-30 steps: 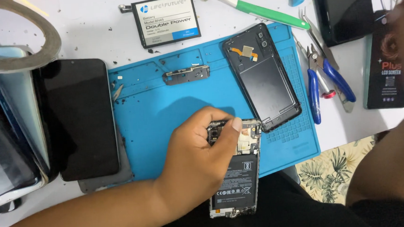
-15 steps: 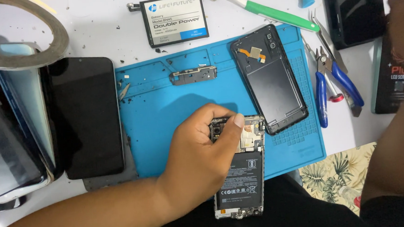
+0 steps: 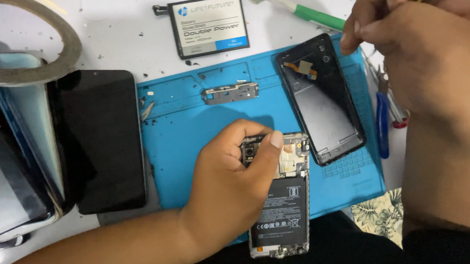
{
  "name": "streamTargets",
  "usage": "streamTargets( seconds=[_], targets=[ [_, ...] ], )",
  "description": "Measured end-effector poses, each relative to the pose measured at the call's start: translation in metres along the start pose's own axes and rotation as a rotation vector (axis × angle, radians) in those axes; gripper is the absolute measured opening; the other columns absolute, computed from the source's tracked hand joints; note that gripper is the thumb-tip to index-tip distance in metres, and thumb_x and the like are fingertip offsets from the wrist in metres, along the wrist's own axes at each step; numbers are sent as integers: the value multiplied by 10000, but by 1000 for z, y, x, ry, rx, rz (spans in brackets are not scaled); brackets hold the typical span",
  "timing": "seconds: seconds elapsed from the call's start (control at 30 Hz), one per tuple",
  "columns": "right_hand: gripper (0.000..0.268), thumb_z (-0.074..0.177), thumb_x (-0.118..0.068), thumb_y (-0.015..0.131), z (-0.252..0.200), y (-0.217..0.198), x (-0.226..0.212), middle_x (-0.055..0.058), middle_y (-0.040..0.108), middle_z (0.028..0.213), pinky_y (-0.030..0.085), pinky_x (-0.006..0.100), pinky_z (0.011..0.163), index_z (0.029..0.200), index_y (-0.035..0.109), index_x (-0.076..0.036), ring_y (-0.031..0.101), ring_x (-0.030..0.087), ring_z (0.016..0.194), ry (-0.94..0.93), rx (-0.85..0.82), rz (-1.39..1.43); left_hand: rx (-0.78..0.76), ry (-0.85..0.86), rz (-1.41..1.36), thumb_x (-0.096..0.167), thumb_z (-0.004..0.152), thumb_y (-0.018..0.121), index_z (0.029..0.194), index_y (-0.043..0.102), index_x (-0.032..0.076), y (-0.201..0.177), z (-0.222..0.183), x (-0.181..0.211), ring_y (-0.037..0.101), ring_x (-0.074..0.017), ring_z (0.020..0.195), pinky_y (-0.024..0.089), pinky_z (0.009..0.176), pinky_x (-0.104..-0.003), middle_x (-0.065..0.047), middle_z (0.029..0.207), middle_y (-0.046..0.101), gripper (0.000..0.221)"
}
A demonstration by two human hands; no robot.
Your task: The person is reassembling a mobile phone by placing an internal shield plate and screwing it into the frame.
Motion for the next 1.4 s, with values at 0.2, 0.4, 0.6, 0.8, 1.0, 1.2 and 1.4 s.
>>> streamTargets(
  seconds=[0.2,0.4,0.6,0.8,1.0,1.2,1.4],
  targets=[
    [348,1153,-267,390,6,21,6,191,587,999,481,317,806,1068,517,46,599,250,878,252,125,71,63,-61,18,333,923,651,1115,784,181,-6,9,4,389,-56,430,397,441,-290,40,562,593,279],
    [666,1181,-519,236,0,27,-6,228,507,1065,397,298,638,1247,445,109,471,213,702,67,98,-100,5,-146,-81,318,939,655,1152,837,192,-2,15,-5,383,-84,431,369,422,-330,30,521,535,308],
    [271,1240,-29,577,5,23,5,187,614,939,461,275,668,1027,630,130,579,209,753,19,64,-348,35,-170,-33,333,917,682,1092,880,203,-4,18,-7,393,-70,423,349,408,-316,34,536,612,294],
    [189,1171,-23,718,3,28,-2,203,665,1019,534,268,761,1187,630,144,702,223,866,124,54,-309,35,-175,-108,325,945,636,1114,871,175,-5,18,-10,493,-75,488,402,445,-286,23,576,630,326],
    [216,1234,-37,661,-2,28,-8,235,670,1151,482,344,873,1139,680,156,653,271,986,-71,-3,-498,32,-84,-98,369,954,584,1153,853,162,-4,17,-9,544,-63,550,453,506,-273,38,595,618,394],
    [176,1223,23,609,0,32,-12,257,667,1064,577,325,854,1229,591,198,722,280,938,-39,-17,-413,14,-77,-187,326,968,594,1160,837,121,0,17,-12,517,-67,544,430,489,-275,33,570,584,372],
    [228,1255,-35,589,-4,28,6,244,687,1051,546,306,863,1196,615,183,722,266,957,-2,50,-394,-1,-18,-175,345,973,574,1187,822,114,0,17,-11,594,-61,622,500,553,-258,46,645,653,401]
  ],
)
Point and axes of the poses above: each hand's wrist, its own z-axis towards the middle knuckle, its own y-axis out of the palm, x = y × z, the point moved 6 cm from there along z, towards the middle knuckle
